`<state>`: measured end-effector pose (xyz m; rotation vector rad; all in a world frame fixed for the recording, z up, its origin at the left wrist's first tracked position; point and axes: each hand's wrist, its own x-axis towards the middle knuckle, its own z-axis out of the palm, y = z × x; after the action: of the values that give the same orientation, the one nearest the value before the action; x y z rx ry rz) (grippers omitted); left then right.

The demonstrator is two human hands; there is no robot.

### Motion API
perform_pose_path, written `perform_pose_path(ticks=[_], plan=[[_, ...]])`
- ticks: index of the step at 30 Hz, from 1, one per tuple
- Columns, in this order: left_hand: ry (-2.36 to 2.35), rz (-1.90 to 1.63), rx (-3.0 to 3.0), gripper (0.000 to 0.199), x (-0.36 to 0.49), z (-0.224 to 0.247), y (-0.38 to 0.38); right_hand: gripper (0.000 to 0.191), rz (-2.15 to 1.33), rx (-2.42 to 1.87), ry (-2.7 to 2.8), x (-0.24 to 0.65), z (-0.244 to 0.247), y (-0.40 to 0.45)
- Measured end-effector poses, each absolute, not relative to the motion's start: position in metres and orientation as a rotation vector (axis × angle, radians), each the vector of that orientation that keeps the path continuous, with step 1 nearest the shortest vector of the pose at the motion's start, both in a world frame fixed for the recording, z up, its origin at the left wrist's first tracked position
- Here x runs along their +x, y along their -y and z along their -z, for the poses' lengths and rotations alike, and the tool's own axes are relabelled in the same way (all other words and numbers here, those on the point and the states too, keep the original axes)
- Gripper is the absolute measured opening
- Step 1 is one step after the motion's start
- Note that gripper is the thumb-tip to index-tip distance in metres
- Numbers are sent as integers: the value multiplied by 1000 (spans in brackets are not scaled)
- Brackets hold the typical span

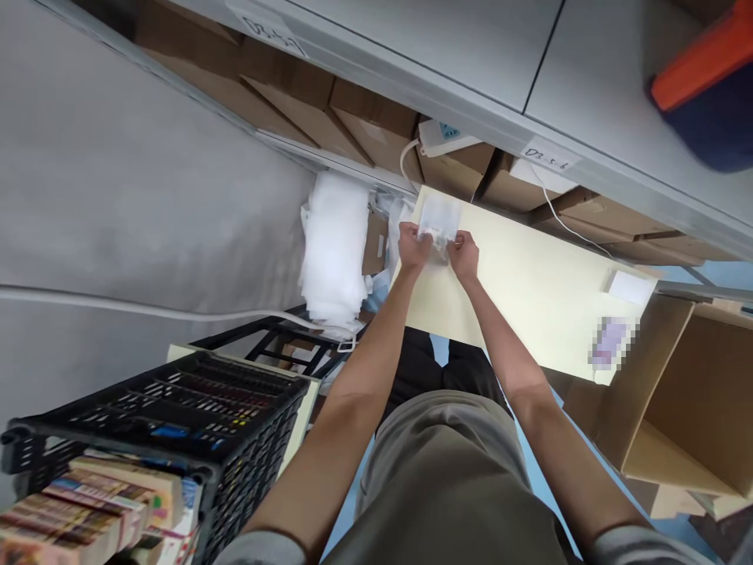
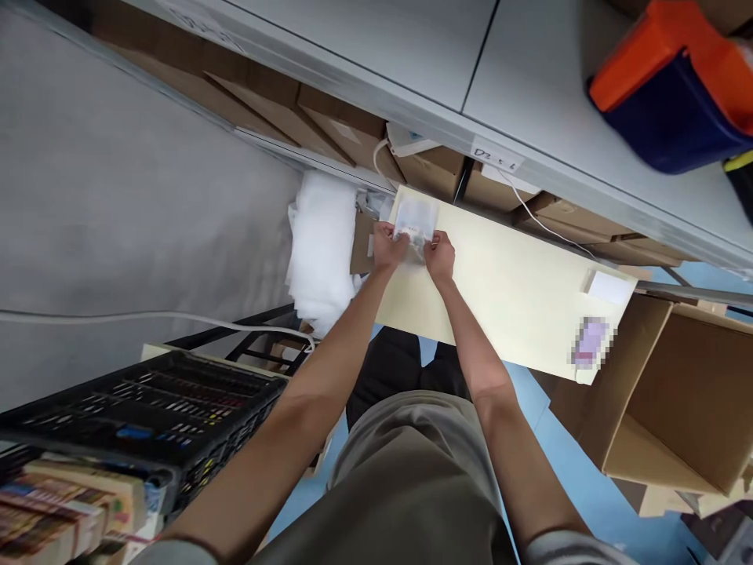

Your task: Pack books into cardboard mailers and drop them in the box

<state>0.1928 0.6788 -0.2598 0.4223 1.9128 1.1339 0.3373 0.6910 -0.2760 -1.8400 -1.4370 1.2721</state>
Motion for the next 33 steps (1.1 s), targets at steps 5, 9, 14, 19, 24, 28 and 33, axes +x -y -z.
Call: perform_pose_path(ticks=[5,9,14,19,24,28,33], plan=[[-2085,-1071,637,38,195,267,-675,28,-1147,-1954,1535,333,278,-685],[-2088,-1072,637,38,189,248,-680,35,-1159,-1924,1454,333,263,-688],[-2112,-1244,670,29,176,195,-654,28,-1117,-1753,1393,354,206,-672],[-2114,-1462,700,17,163,138,-574,32,-1149,-1602,1431,375,136,-634],[-2328,-1610,479,16,157,77,-489,35,-1369,-1392,1471,356,89,-595],[-2491,-1729,395,22,154,27,-426,36,-1630,-1177,1549,331,71,-564],[-2648,-1881,274,25,152,-16,-353,33,-1763,-984,1719,308,49,-524]])
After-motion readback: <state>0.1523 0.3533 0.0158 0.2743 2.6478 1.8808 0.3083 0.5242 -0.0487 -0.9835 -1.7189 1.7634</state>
